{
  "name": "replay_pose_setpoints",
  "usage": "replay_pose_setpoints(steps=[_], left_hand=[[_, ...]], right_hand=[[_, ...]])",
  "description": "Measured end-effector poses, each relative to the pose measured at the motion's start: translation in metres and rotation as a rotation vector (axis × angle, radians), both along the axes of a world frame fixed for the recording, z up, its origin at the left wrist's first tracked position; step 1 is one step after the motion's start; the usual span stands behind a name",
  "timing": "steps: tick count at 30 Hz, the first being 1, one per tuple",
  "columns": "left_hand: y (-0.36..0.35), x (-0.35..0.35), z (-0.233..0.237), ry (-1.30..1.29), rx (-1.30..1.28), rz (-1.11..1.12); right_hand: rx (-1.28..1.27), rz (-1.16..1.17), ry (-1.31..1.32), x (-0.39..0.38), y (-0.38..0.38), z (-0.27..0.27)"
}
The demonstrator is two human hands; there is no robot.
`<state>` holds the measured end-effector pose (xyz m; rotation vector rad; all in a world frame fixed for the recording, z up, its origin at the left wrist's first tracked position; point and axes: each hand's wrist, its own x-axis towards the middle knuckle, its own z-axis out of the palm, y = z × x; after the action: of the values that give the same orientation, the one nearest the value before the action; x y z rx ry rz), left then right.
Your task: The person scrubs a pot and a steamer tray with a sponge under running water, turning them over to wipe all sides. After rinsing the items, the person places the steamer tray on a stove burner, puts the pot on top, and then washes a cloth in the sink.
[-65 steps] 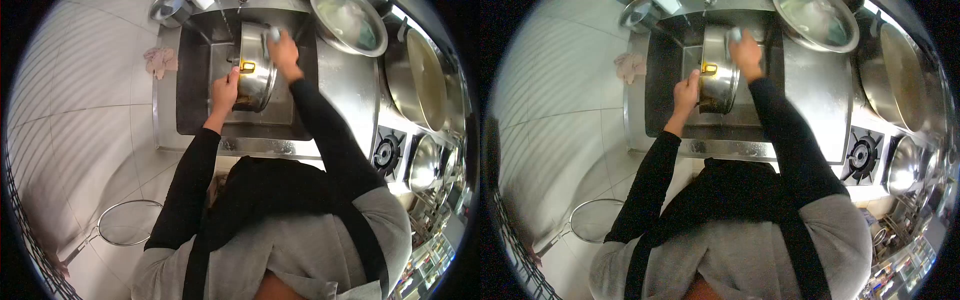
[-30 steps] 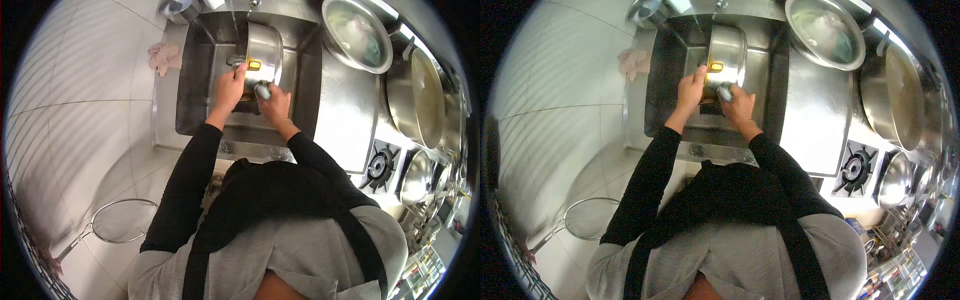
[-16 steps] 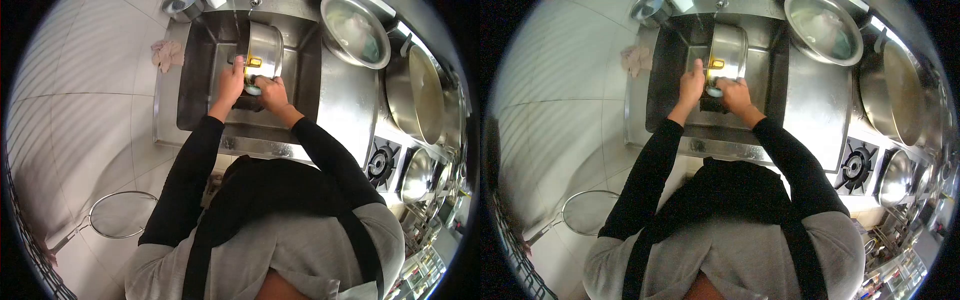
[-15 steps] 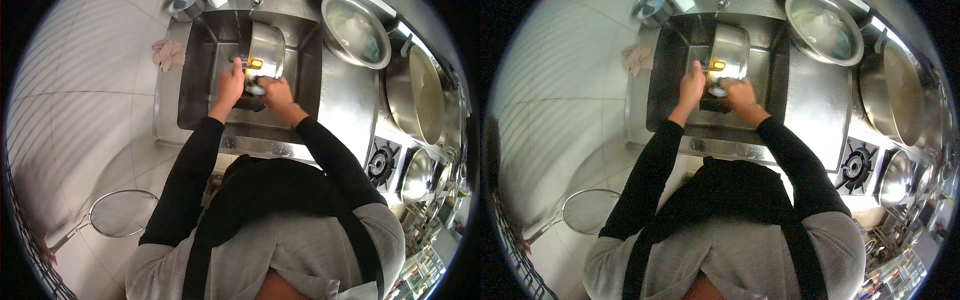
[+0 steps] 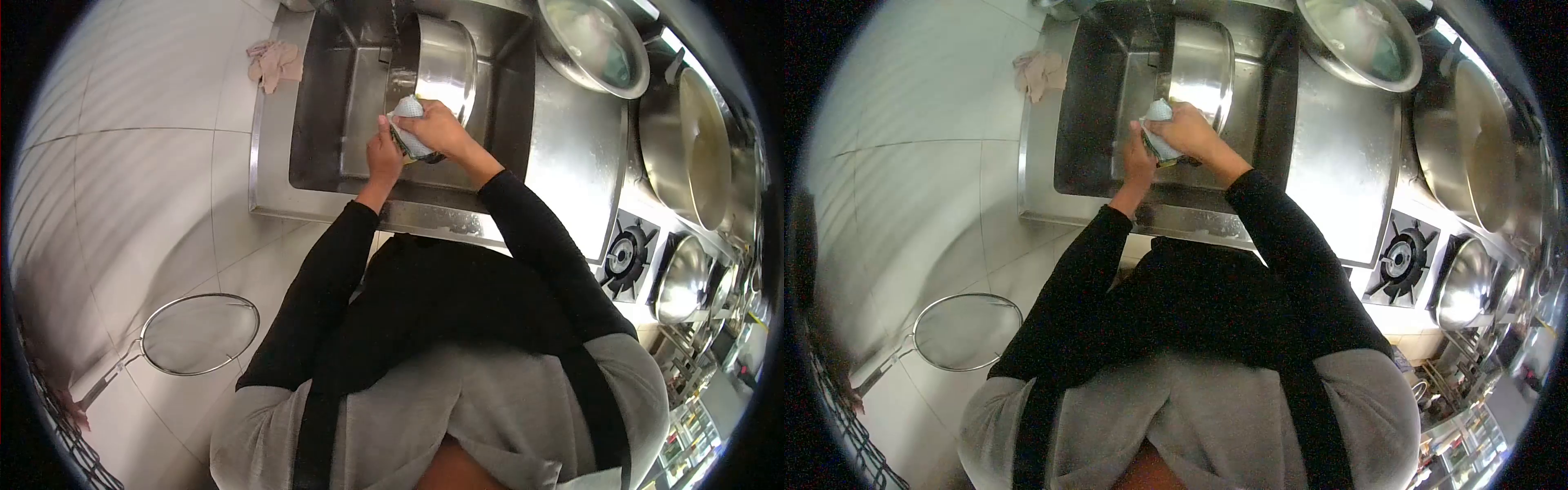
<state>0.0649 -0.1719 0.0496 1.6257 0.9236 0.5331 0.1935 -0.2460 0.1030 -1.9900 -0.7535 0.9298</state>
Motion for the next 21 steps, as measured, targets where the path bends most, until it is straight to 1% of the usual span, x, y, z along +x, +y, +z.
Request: replay_pose_setpoints(steps=[1, 4, 6, 7, 8, 9, 10, 12, 13, 14, 16, 17, 19, 20, 21], left_hand=[[0.008, -0.004, -0.010, 0.040, -0.139, -0.027], [0.017, -0.014, -0.029, 0.060, -0.162, -0.066], [0.018, -0.016, -0.016, 0.077, -0.139, -0.053], [0.021, -0.017, -0.011, 0.099, -0.103, -0.049], [0.023, -0.021, -0.016, 0.100, -0.103, -0.049], [0.026, -0.023, -0.021, 0.063, -0.090, -0.066], [0.031, -0.022, -0.025, 0.024, -0.075, -0.083], [0.029, -0.033, -0.022, 0.051, -0.078, -0.119], [0.028, -0.037, -0.020, 0.074, -0.079, -0.156], [0.027, -0.035, -0.021, 0.068, -0.076, -0.151], [0.019, -0.036, -0.026, 0.124, -0.004, -0.120], [0.023, -0.035, -0.032, 0.121, -0.004, -0.111], [0.026, -0.038, -0.045, 0.135, 0.132, -0.120], [0.026, -0.038, -0.041, 0.131, 0.132, -0.126], [0.027, -0.036, -0.030, 0.149, 0.013, -0.119]], right_hand=[[0.005, 0.005, -0.091, 0.001, -0.005, -0.002], [0.042, -0.050, -0.047, 0.028, -0.038, -0.048], [-0.011, -0.067, -0.077, 0.015, -0.034, -0.028], [-0.006, -0.027, -0.042, 0.007, -0.026, -0.009], [0.003, 0.012, -0.009, -0.001, -0.016, 0.002], [0.049, 0.044, -0.009, -0.008, -0.006, -0.015], [0.053, 0.043, -0.013, -0.002, -0.005, -0.014], [-0.157, 0.180, -0.379, 0.009, -0.016, -0.009], [-0.337, 0.344, -0.488, 0.022, -0.025, 0.000], [-0.325, 0.441, -0.587, 0.033, -0.034, -0.007], [-0.398, 0.307, -0.747, 0.042, -0.037, 0.008], [-0.395, 0.315, -0.752, 0.044, -0.030, 0.014], [-0.207, -0.111, -0.660, 0.036, -0.017, 0.018], [-0.188, -0.027, -0.558, 0.015, -0.013, 0.020], [-0.029, 0.179, -0.763, 0.005, -0.011, -0.013]])
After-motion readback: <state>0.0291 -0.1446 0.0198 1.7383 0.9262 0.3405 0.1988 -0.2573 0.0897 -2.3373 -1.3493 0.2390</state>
